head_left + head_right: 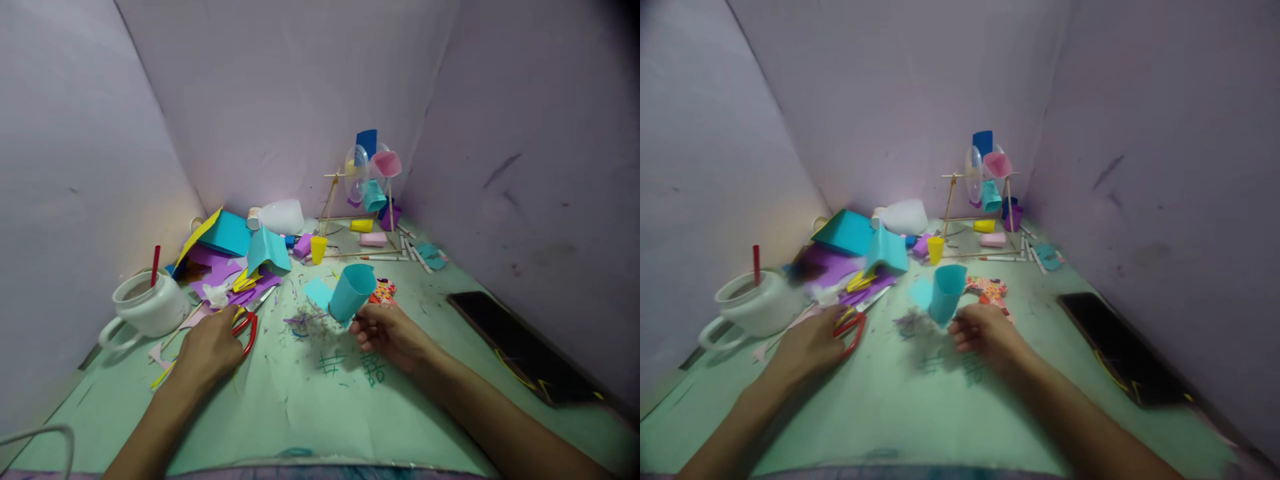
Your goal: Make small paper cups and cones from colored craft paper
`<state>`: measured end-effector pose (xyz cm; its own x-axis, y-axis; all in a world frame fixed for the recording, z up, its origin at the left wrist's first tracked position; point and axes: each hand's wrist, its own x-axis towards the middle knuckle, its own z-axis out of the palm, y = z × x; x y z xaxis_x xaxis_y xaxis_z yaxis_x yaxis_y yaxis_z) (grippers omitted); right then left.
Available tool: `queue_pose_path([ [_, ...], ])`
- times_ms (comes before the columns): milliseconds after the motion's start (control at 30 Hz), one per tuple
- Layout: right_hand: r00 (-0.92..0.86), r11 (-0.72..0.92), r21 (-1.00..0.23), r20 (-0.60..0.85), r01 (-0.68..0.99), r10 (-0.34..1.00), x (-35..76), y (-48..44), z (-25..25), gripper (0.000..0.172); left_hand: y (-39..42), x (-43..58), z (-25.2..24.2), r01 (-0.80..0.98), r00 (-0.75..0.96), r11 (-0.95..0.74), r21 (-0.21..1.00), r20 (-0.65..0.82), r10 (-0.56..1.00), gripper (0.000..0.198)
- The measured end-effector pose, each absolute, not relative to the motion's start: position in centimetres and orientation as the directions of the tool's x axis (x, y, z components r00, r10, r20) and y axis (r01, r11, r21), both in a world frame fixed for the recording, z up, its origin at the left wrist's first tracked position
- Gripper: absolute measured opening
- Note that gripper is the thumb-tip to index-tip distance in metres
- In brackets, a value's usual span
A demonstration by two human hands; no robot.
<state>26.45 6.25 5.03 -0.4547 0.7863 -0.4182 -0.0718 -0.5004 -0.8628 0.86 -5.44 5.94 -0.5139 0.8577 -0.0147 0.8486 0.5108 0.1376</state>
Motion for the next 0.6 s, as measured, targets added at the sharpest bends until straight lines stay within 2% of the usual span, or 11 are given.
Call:
queue_pose_path([
  [67,-0.462,-0.477,-0.875,-0.389,-0.086,0.797,26.5,6.2,5.0,0.012,-6.2,0.8,6.2,0.83,-0.542,0.537,0.151,-0.01,0.84,0.055],
  [100,-0.465,-0.466,-0.88,-0.374,-0.096,0.802,26.5,6.2,5.1,0.012,-6.5,0.9,6.3,0.81,-0.56,0.551,0.198,-0.012,0.828,0.057],
  [200,-0.453,-0.443,-0.888,-0.347,-0.123,0.821,26.4,6.2,5.1,0.017,-7.3,1.0,6.2,0.64,-0.595,0.532,0.554,-0.081,0.8,0.051],
  [267,-0.433,-0.435,-0.89,-0.341,-0.137,0.835,26.3,6.2,5.2,0.019,-7.1,1.0,6.1,0.428,-0.557,0.445,0.787,-0.158,0.815,0.048],
  [300,-0.422,-0.431,-0.891,-0.339,-0.143,0.841,26.2,6.2,5.2,0.02,-6.8,1.0,6.1,0.317,-0.519,0.395,0.862,-0.191,0.833,0.048],
  [367,-0.404,-0.423,-0.893,-0.335,-0.151,0.851,26.1,6.2,5.1,0.02,-5.9,0.9,6.2,0.143,-0.428,0.325,0.935,-0.238,0.872,0.048],
  [433,-0.392,-0.412,-0.898,-0.327,-0.155,0.86,26.0,6.3,5.0,0.021,-5.2,1.0,6.3,0.03,-0.351,0.288,0.957,-0.259,0.9,0.053],
  [533,-0.364,-0.371,-0.913,-0.292,-0.169,0.885,26.2,6.5,4.9,0.021,-5.2,2.2,6.5,-0.012,-0.299,0.247,0.969,-0.239,0.924,0.06],
  [600,-0.327,-0.322,-0.927,-0.25,-0.191,0.911,26.4,6.6,4.8,0.02,-6.0,3.5,6.4,-0.016,-0.273,0.203,0.979,-0.2,0.941,0.053],
])
